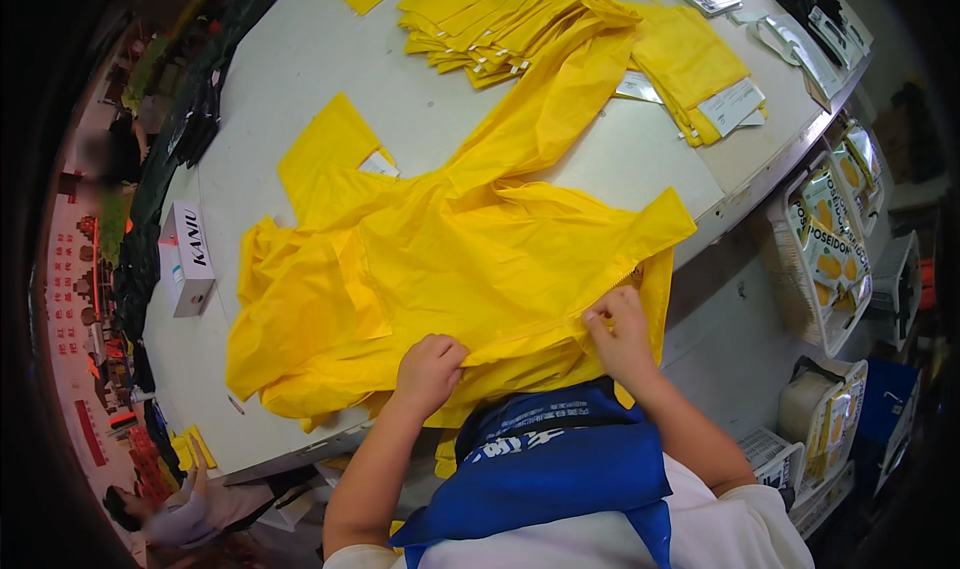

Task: The person folds multiple yellow garments on a large white table. They smooth and align each item, fold sleeves and sides, then stack the folded pieces. Other workers are visible in the background handling similar items.

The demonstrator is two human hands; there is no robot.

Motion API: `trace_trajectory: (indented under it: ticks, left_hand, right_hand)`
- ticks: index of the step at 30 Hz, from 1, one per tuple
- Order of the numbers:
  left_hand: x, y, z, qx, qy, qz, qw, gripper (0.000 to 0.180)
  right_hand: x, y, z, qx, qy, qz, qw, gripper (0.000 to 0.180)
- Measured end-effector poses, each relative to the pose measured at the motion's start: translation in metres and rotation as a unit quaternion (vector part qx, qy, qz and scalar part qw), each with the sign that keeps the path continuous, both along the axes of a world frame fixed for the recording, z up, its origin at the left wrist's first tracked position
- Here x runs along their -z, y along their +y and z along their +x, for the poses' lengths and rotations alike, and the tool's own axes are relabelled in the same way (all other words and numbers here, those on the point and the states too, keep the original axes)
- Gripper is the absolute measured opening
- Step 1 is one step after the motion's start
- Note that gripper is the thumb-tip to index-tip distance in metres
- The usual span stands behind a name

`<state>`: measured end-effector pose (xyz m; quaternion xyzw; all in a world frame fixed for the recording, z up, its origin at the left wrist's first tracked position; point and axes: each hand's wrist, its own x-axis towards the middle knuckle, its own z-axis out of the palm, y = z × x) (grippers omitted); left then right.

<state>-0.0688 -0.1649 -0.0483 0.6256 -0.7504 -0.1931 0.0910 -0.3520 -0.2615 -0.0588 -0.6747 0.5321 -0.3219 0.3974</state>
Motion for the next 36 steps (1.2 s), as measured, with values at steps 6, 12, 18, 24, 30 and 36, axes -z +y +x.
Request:
trace_trajectory:
  ticks: [6, 12, 18, 24, 30, 36]
  left_hand:
    - [-0.024, 0.005, 0.012, -0.006, 0.014, 0.030, 0.999, 0.016]
    - [-0.008, -0.018, -0.013, 0.011, -0.059, 0.035, 0.998, 0.027]
    - [0.023, -0.062, -0.112, 0.095, 0.071, -0.107, 0.987, 0.033]
    - [0.029, -0.114, -0.142, 0.089, 0.171, 0.036, 0.981, 0.017]
    - [0.078, -0.134, -0.135, -0.050, 0.211, 0.154, 0.964, 0.026]
    - [0.067, -0.122, -0.117, -0.060, 0.215, 0.201, 0.954, 0.029]
  right_hand:
    - [0.014, -0.028, -0.056, 0.083, 0.075, 0.054, 0.992, 0.009]
    - [0.038, -0.023, -0.062, 0.104, -0.101, 0.243, 0.959, 0.008]
    - [0.020, -0.029, -0.039, 0.201, -0.350, 0.346, 0.847, 0.013]
    - [0.059, -0.034, -0.061, 0.119, -0.315, 0.403, 0.851, 0.023]
    - [0.039, -0.036, -0.047, 0.019, -0.281, 0.363, 0.888, 0.030]
    - [0.076, -0.041, -0.049, 0.099, -0.137, 0.348, 0.922, 0.022]
